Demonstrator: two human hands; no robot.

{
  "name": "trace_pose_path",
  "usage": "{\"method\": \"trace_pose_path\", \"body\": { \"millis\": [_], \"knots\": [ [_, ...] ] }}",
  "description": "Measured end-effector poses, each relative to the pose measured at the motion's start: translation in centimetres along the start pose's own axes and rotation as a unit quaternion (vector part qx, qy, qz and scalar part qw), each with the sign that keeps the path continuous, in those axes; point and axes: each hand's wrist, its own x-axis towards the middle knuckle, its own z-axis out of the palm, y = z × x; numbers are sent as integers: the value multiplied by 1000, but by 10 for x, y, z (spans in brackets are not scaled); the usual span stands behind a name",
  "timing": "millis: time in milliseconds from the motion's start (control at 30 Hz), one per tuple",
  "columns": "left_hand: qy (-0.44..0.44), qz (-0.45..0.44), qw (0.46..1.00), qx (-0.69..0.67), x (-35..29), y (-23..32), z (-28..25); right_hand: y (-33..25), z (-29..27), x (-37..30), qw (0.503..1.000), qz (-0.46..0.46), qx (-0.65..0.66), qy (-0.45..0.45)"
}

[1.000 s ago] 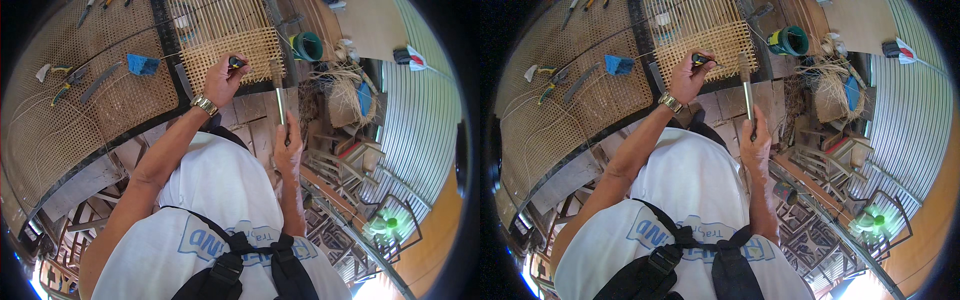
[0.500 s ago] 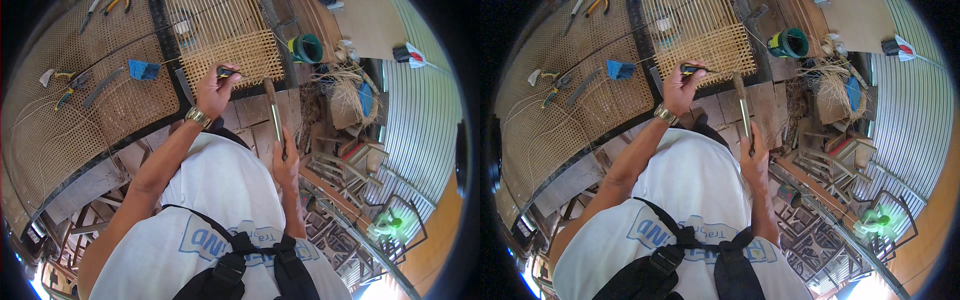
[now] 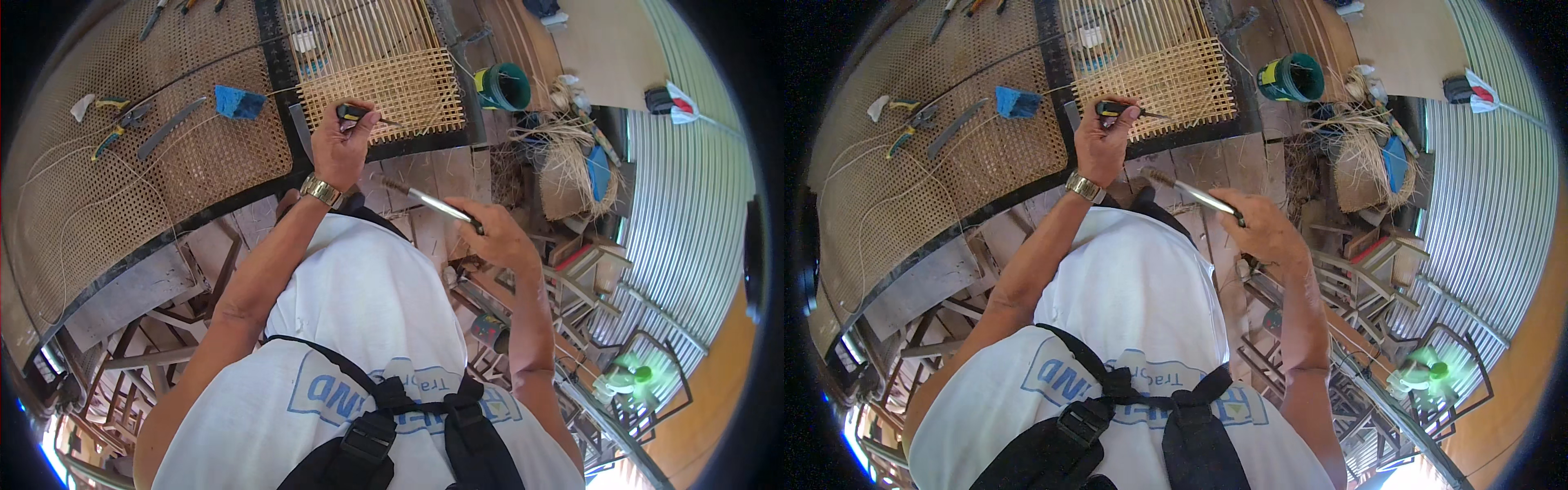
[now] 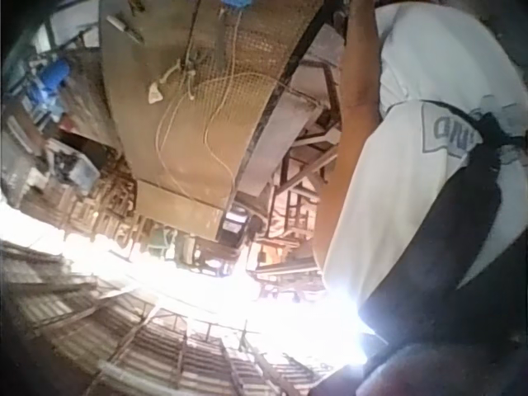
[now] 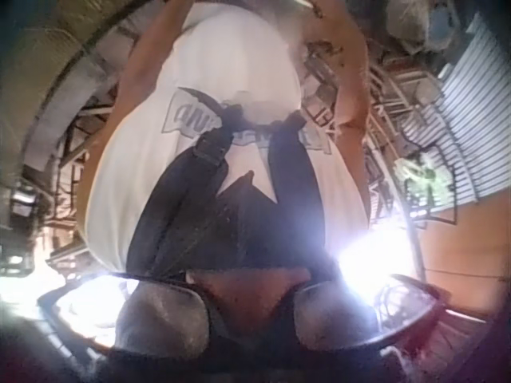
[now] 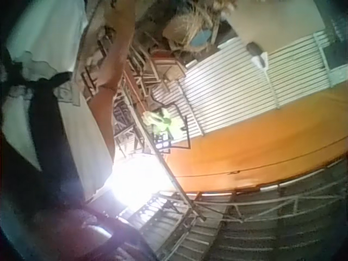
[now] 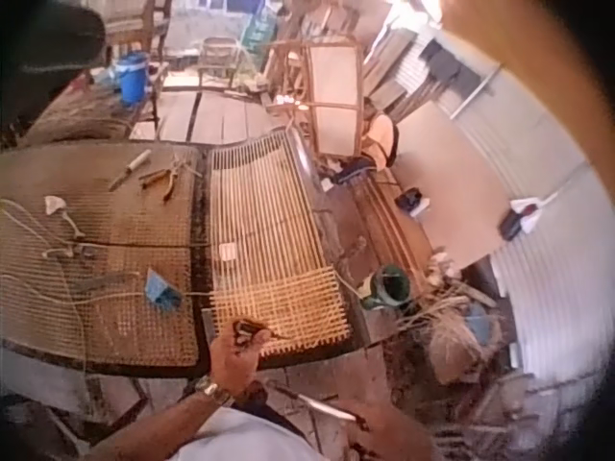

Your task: Replacing the rattan webbing on a chair seat or panel.

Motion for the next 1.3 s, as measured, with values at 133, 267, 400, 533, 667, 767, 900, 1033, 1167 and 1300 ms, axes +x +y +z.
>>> {"method": "trace_pose_path", "body": {
  "millis": [133,267,400,533,667,767,900,1033,1167,1300],
  "knots": [
    [2,-24,1000,-13,-8,-1,2,6,2,7,999,-31,-2,45],
    [9,-1,999,-44,-14,-1,11,11,16,9,997,-66,-19,31],
    [3,-14,1000,16,-14,-3,17,12,44,0,996,-33,31,73],
    [-19,-11,1000,13,-17,-1,25,20,53,-1,992,-64,38,102],
    [7,46,999,-20,-16,7,21,23,60,-4,973,-4,93,213],
    [34,18,999,-11,-9,12,15,22,61,-8,990,5,83,113],
    [35,8,998,51,-7,14,15,22,57,-4,989,-41,90,107],
    [31,-1,998,51,-7,14,15,27,46,2,993,-41,79,80],
    [31,16,999,11,-9,10,12,28,41,3,992,-38,62,103],
    [32,21,998,55,-16,1,16,27,39,3,993,-64,49,89]
  ]
}}
